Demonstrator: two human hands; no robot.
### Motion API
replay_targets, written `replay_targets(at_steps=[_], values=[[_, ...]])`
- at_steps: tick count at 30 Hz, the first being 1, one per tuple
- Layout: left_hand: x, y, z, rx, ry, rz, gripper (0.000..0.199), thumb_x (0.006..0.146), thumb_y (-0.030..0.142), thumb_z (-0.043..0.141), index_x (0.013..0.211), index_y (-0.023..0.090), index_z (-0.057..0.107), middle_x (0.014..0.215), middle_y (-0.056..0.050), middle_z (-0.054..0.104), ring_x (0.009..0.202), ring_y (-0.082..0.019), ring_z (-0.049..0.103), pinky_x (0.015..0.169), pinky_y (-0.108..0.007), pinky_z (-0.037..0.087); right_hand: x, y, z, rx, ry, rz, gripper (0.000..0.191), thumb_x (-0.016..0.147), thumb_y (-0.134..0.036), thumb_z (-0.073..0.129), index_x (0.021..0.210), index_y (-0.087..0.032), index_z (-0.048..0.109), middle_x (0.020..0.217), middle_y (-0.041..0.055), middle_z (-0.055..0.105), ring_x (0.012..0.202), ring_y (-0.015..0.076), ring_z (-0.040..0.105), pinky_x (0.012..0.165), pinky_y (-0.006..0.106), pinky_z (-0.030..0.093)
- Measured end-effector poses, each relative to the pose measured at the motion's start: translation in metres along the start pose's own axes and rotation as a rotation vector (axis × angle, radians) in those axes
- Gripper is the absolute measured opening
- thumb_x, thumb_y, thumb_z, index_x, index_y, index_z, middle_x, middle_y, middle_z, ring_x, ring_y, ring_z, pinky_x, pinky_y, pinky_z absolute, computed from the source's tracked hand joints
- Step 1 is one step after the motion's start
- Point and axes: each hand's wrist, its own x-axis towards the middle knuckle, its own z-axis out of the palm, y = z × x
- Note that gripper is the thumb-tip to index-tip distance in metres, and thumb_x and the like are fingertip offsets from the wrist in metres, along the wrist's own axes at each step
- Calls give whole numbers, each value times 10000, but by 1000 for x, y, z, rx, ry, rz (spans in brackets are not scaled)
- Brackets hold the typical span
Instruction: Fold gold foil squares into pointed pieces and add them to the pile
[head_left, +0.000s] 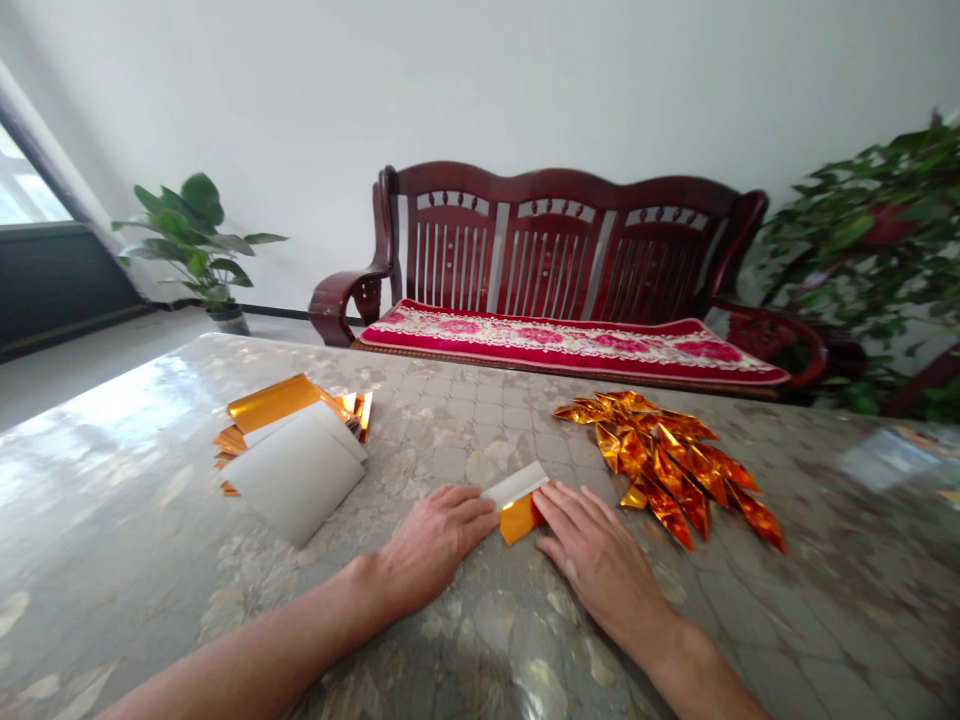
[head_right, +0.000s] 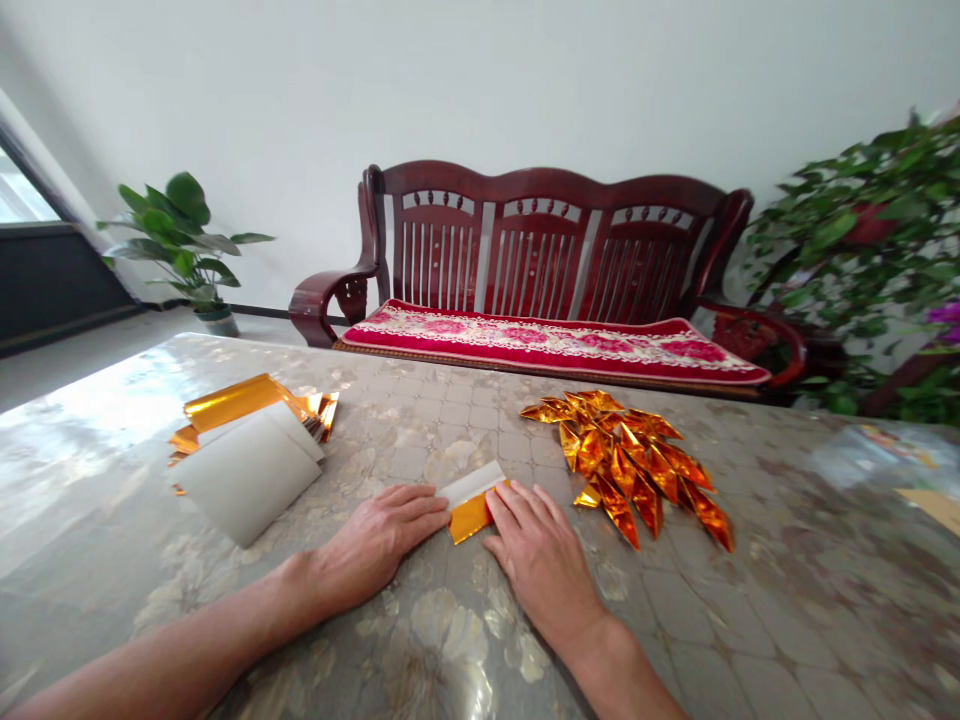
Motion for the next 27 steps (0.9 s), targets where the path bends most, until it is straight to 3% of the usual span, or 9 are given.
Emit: replay_targets(at_steps=[4, 11, 20, 27], values=[[3, -3, -1, -125, 15, -19, 279, 979, 140, 497, 1205, 229, 633, 1225, -28, 681, 1123, -197, 606, 1008, -338, 445, 7, -7, -8, 127, 27, -120, 188, 959, -178, 567, 1115, -214, 664, 1113, 36, 725, 1029, 218, 627, 901, 373, 443], [8, -9, -1, -171, 40, -23, 289, 967, 103, 488, 1146, 232, 674, 1142, -16, 710, 1055, -183, 626, 957, -307, 451, 12, -18, -5, 109, 8, -151, 167, 976, -137, 514, 925, -195, 662, 856, 31, 688, 806, 195, 597, 746, 324, 392], [9, -12, -1, -193, 55, -13, 325, 962, 85, 466, 1144, 232, 691, 1119, -24, 714, 1042, -175, 623, 950, -290, 462, 13, -25, -1, -39, 27, -183, 203, 919, -27, 500, 867, -191, 608, 793, 27, 643, 728, 191, 581, 677, 317, 351], [9, -12, 0, -174, 64, -34, 364, 933, 53, 453, 1121, 242, 701, 1075, -18, 715, 1020, -167, 625, 924, -274, 473, 16, -28, -1, -109, 9, -133, 216, 924, -61, 493, 787, -208, 575, 734, 20, 610, 670, 187, 559, 645, 330, 317]])
